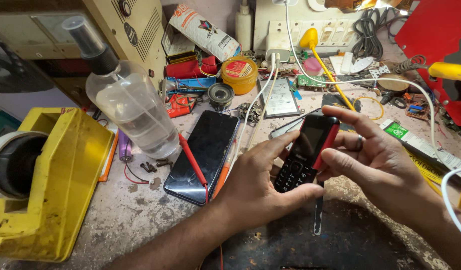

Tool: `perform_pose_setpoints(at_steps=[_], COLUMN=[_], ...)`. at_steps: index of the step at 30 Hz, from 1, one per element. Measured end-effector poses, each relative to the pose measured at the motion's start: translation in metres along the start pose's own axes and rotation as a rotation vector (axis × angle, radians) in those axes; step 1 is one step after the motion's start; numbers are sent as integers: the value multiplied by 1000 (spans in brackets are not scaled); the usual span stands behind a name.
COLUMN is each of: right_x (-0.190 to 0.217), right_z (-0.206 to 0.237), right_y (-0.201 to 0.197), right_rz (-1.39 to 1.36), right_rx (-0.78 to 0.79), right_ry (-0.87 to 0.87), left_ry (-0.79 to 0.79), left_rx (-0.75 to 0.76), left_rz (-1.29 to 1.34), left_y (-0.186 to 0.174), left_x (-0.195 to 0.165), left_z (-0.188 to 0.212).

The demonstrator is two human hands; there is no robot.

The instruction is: The person disassembles a red feature phone, removes the back cover and battery, and uses tweezers to adjust internal components. They reassemble the phone and power it on to verify functionality, navigating the menu and checking the display.

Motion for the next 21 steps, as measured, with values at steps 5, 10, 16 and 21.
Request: perform_pose_setpoints(at_steps=[5, 10, 16, 21], right_x=[5, 8, 7, 26], right_z=[2, 8, 9, 13], right_y=[2, 9, 6, 31], right_rz=[-61, -11, -24, 123], right_rx=[-22, 39, -24, 121], right_ry=[19, -53, 0, -192], left_ry=[61, 150, -315, -426], left_rx=[-10, -104, 115, 154], left_rz=[15, -152, 571, 885], left_y=[5, 3, 24, 24], left_x=[-2, -9, 13, 22], left_z=[4, 8, 3, -1])
Point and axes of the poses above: each hand's wrist, its own z-axis away from the middle knuckle, its own y-axis out of the palm, x = y × z, the point moved 6 cm from there along -z, towards the middle knuckle, and after that the axes turned 10 degrees about -z, right-handed, at the moved point
